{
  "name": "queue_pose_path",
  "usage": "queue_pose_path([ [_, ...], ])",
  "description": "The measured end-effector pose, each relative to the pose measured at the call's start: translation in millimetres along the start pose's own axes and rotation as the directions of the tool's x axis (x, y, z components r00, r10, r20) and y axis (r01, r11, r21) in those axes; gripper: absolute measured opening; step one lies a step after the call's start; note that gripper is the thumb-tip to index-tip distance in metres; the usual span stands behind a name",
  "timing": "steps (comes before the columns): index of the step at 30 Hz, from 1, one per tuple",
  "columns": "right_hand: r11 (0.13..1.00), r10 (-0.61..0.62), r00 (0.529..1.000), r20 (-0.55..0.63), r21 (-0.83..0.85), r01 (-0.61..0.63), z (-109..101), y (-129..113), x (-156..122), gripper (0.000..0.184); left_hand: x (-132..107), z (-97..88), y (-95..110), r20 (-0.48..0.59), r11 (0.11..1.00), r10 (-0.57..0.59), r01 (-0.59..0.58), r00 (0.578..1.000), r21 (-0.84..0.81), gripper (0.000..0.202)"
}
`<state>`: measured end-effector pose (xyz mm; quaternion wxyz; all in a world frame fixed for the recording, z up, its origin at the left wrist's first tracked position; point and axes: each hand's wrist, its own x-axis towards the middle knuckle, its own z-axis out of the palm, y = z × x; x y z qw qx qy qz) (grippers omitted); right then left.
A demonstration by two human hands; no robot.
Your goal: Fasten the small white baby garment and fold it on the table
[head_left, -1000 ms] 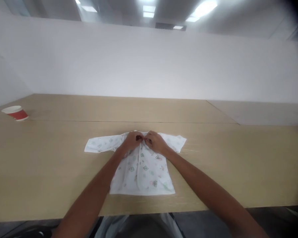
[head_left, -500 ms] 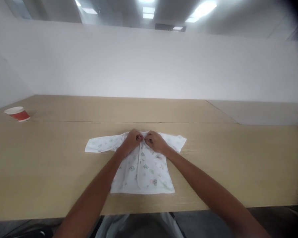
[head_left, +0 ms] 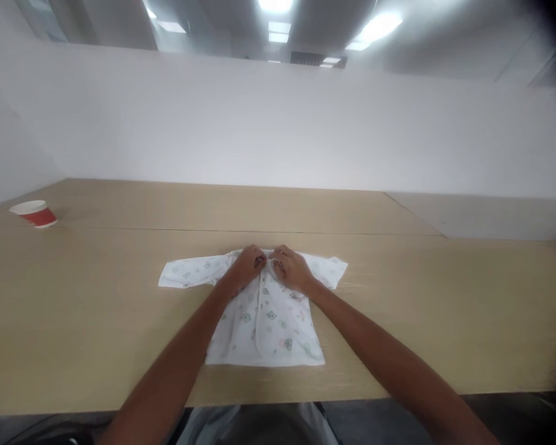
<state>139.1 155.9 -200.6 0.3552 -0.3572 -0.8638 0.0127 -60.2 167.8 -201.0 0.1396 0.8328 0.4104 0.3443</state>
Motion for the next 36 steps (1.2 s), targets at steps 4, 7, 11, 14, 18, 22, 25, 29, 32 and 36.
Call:
queue_pose_path([
  [4, 1.000, 0.020, 0.998, 0.056, -0.015, -0.019, 1, 1, 0, 0.020, -2, -2.0, 0, 0.008, 1.000, 0.007, -0.007, 1.000, -0.002, 0.010],
  [7, 1.000, 0.022, 1.000, 0.021, 0.007, -0.022, 2, 2, -1, 0.022, -1, -3.5, 1, 0.018, 1.000, 0.004, -0.004, 1.000, -0.013, 0.012],
  [11, 0.997, -0.058, 0.998, 0.037, 0.047, 0.056, 2, 2, -1, 0.027, 0, -4.8, -1, 0.053, 0.999, -0.006, 0.008, 0.999, -0.038, 0.023],
  [14, 0.993, -0.094, 0.993, 0.067, 0.075, 0.089, 1, 1, -1, 0.021, 0, -3.8, -3, 0.064, 0.999, -0.021, 0.024, 0.998, -0.038, 0.023],
  [18, 0.993, -0.106, 0.994, 0.040, 0.048, 0.104, -1, -1, 0, 0.022, 0, -1.9, -5, 0.052, 0.997, -0.056, 0.058, 0.997, -0.040, 0.017],
  [22, 0.999, -0.046, 0.998, 0.049, 0.029, 0.044, 0, -1, 0, 0.031, -1, -1.7, -5, 0.033, 0.997, -0.066, 0.067, 0.997, -0.043, 0.015],
  [25, 0.999, -0.023, 0.997, 0.068, 0.032, 0.021, 0, 0, 0, 0.017, -2, -1.9, -2, 0.019, 0.998, -0.056, 0.057, 0.998, -0.040, 0.014],
  [29, 0.997, -0.038, 0.998, 0.044, 0.068, 0.035, -1, 0, -1, 0.031, -3, -1.8, 1, -0.008, 0.997, -0.057, 0.056, 0.998, -0.046, 0.011],
  [32, 0.993, -0.079, 0.995, 0.062, 0.097, 0.073, 0, 0, -1, 0.018, -3, -2.5, 3, -0.019, 0.998, -0.048, 0.047, 0.999, -0.053, 0.010],
  [36, 0.993, -0.077, 0.996, 0.050, 0.097, 0.072, 2, 0, 1, 0.021, -4, -4.7, 5, -0.020, 0.997, -0.039, 0.037, 0.999, -0.063, 0.011],
])
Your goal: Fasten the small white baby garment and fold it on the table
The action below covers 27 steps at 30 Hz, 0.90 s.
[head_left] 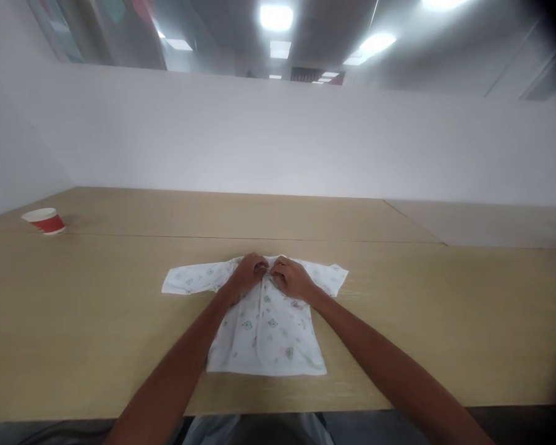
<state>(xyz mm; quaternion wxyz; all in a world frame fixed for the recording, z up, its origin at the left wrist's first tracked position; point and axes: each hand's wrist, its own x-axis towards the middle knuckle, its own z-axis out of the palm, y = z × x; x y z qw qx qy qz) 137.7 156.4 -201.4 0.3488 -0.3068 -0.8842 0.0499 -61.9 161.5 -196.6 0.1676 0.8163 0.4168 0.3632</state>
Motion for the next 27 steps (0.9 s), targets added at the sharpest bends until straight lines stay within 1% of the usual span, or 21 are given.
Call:
queue_pose_path([
  [2, 1.000, 0.001, 1.000, 0.005, 0.000, -0.001, 0, 1, 0, 0.025, 0, -0.6, 1, -0.004, 1.000, 0.002, -0.002, 1.000, -0.003, 0.011],
  [6, 1.000, 0.008, 1.000, 0.016, -0.002, -0.008, 0, 2, -1, 0.021, 0, -0.6, 1, -0.028, 1.000, -0.028, 0.028, 0.999, 0.002, 0.010],
  [8, 1.000, 0.012, 1.000, 0.000, -0.001, -0.012, 1, 2, -2, 0.029, 0, -0.7, 1, -0.035, 0.999, -0.052, 0.052, 0.998, 0.005, 0.012],
  [9, 1.000, 0.007, 1.000, 0.000, 0.003, -0.007, 1, 1, -2, 0.030, 0, -1.0, 1, -0.036, 0.998, -0.064, 0.065, 0.997, 0.007, 0.013],
  [12, 1.000, -0.011, 1.000, 0.007, 0.014, 0.010, 1, 1, -2, 0.015, 0, -5.4, 3, -0.015, 0.995, -0.095, 0.095, 0.995, 0.019, 0.014],
  [14, 1.000, -0.004, 1.000, -0.005, 0.007, 0.004, 1, 2, -1, 0.014, 0, -12.2, 8, 0.053, 0.995, -0.092, 0.091, 0.994, 0.037, 0.009],
  [15, 1.000, -0.001, 1.000, -0.011, 0.001, 0.001, 1, 3, -1, 0.018, -1, -16.6, 11, 0.110, 0.996, -0.083, 0.078, 0.990, 0.046, 0.006],
  [17, 1.000, -0.011, 1.000, -0.010, -0.010, 0.011, 1, 3, 0, 0.025, -5, -26.3, 19, 0.247, 0.997, -0.065, 0.052, 0.967, 0.061, 0.007],
  [19, 0.999, -0.033, 0.999, 0.002, -0.017, 0.033, 1, 2, 0, 0.021, -11, -34.3, 28, 0.351, 0.997, -0.062, 0.039, 0.934, 0.072, 0.012],
  [20, 0.999, -0.045, 0.999, 0.007, -0.019, 0.045, 1, 1, 0, 0.017, -15, -36.8, 32, 0.373, 0.996, -0.066, 0.039, 0.925, 0.079, 0.013],
  [21, 0.998, -0.058, 0.998, 0.009, -0.020, 0.058, 2, 0, 0, 0.014, -19, -38.1, 36, 0.381, 0.996, -0.069, 0.040, 0.922, 0.084, 0.013],
  [23, 0.997, -0.074, 0.997, -0.001, -0.026, 0.074, 5, 0, 1, 0.013, -25, -37.0, 39, 0.361, 0.994, -0.077, 0.046, 0.930, 0.095, 0.011],
  [25, 0.996, -0.084, 0.996, -0.018, -0.032, 0.083, 7, 4, 2, 0.014, -27, -32.5, 37, 0.309, 0.991, -0.096, 0.062, 0.946, 0.117, 0.011],
  [27, 0.996, -0.085, 0.995, -0.048, -0.042, 0.083, 9, 12, 5, 0.010, -25, -26.8, 31, 0.221, 0.984, -0.126, 0.093, 0.967, 0.154, 0.015],
])
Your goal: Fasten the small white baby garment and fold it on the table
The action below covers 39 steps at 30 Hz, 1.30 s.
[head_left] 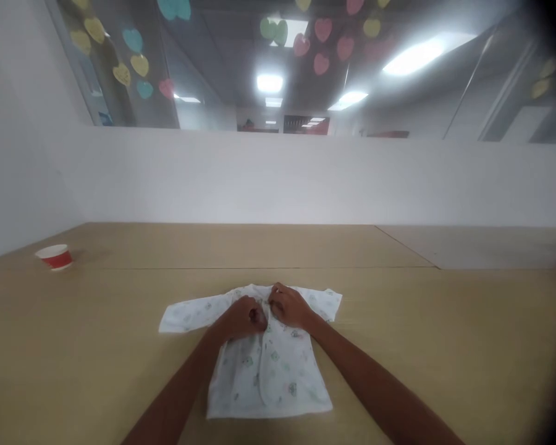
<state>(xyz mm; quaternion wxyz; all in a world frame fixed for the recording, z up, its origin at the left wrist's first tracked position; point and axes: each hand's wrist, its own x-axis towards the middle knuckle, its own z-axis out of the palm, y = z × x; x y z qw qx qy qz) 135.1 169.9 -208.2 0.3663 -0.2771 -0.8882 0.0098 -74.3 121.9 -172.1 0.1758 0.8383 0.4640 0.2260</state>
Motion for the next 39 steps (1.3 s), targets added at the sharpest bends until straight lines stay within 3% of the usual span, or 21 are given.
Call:
queue_pose_path([
  [4, 0.998, 0.062, 0.986, -0.157, -0.014, -0.065, -6, 14, 5, 0.010, 8, 7.7, -10, -0.140, 0.997, -0.060, 0.066, 0.988, 0.042, 0.024],
  [7, 0.992, 0.130, 0.963, -0.237, 0.027, -0.127, -17, 1, 3, 0.014, 6, 9.2, -10, -0.167, 0.996, -0.047, 0.058, 0.985, 0.065, 0.024],
  [11, 0.975, 0.185, 0.979, -0.083, 0.138, -0.172, -23, -39, -6, 0.012, -2, 12.2, -6, -0.163, 0.997, 0.023, -0.011, 0.986, 0.075, 0.009],
  [15, 0.962, 0.184, 0.982, 0.049, 0.196, -0.190, -16, -57, -15, 0.010, -4, 22.2, -5, -0.173, 0.995, 0.095, -0.089, 0.980, 0.042, 0.021],
  [20, 0.935, 0.277, 0.960, 0.025, 0.224, -0.276, -10, -47, -14, 0.015, -3, 35.8, -9, -0.169, 0.984, 0.098, -0.070, 0.981, 0.164, 0.036],
  [24, 0.925, 0.317, 0.948, -0.021, 0.226, -0.304, -8, -37, -12, 0.015, -3, 35.4, -8, -0.158, 0.973, 0.063, -0.025, 0.985, 0.230, 0.039],
  [31, 0.916, 0.331, 0.942, -0.063, 0.262, -0.304, -4, -25, -12, 0.020, -3, 28.3, -4, -0.140, 0.990, 0.140, -0.139, 0.980, 0.015, 0.045],
  [34, 0.920, 0.313, 0.947, -0.071, 0.270, -0.283, -5, -26, -12, 0.023, -1, 30.1, -3, -0.144, 0.987, 0.157, -0.160, 0.977, -0.007, 0.038],
  [39, 0.912, 0.321, 0.940, -0.112, 0.305, -0.275, -4, -24, -11, 0.019, 8, 34.5, 8, -0.145, 1.000, 0.021, -0.024, 0.989, -0.016, 0.014],
])
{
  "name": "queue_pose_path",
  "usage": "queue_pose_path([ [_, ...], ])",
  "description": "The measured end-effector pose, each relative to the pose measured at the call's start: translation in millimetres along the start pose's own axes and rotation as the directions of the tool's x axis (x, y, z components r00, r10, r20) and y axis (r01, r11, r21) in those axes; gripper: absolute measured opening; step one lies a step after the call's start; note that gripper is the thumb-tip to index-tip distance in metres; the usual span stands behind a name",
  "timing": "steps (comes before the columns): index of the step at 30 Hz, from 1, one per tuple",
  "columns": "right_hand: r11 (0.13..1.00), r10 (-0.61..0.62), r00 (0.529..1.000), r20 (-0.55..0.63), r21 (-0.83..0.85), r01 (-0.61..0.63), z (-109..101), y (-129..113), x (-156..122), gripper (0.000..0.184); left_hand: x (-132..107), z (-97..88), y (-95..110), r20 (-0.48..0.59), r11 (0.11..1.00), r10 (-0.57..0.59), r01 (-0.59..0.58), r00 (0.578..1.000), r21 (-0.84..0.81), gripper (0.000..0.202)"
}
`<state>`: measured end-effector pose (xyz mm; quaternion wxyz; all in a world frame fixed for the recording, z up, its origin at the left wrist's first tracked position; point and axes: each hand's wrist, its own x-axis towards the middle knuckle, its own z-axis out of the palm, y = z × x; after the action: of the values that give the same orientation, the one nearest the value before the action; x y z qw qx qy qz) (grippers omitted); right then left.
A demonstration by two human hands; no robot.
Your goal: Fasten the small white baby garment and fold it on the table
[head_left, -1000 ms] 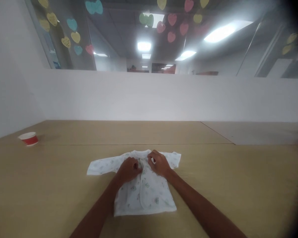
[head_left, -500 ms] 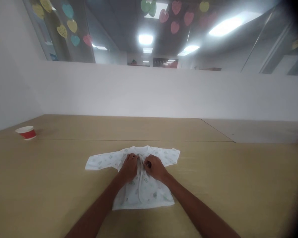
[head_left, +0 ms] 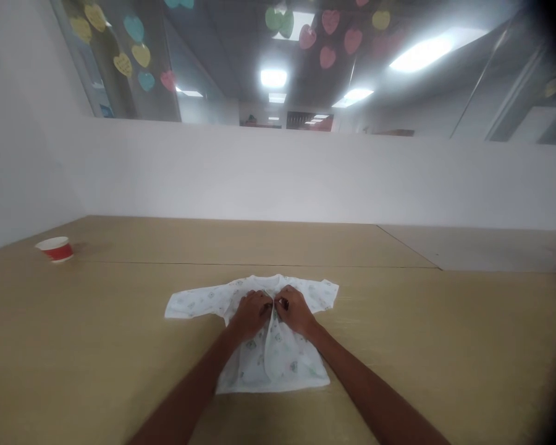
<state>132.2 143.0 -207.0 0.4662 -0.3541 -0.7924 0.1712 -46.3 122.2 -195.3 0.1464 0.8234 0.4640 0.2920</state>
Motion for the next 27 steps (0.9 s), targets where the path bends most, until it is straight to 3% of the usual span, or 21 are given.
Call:
queue_pose_path([
  [7, 0.999, -0.017, 1.000, 0.006, 0.031, 0.016, -1, -1, 0, 0.012, 0, 3.7, -3, -0.041, 0.998, -0.038, 0.036, 0.998, -0.056, 0.010],
  [11, 0.998, -0.026, 0.998, 0.065, 0.061, 0.022, -2, -2, -2, 0.018, -1, 3.7, -7, -0.058, 0.992, -0.054, 0.047, 0.997, -0.120, 0.008],
  [21, 0.997, -0.067, 0.981, 0.182, 0.040, 0.061, -8, -10, 0, 0.019, 3, -7.1, -10, -0.009, 0.960, -0.074, 0.068, 0.997, -0.272, 0.010],
  [27, 0.998, -0.059, 0.980, 0.188, 0.041, 0.053, -8, -12, -2, 0.024, 3, -13.0, -11, 0.009, 0.949, -0.080, 0.079, 0.997, -0.306, 0.016],
])
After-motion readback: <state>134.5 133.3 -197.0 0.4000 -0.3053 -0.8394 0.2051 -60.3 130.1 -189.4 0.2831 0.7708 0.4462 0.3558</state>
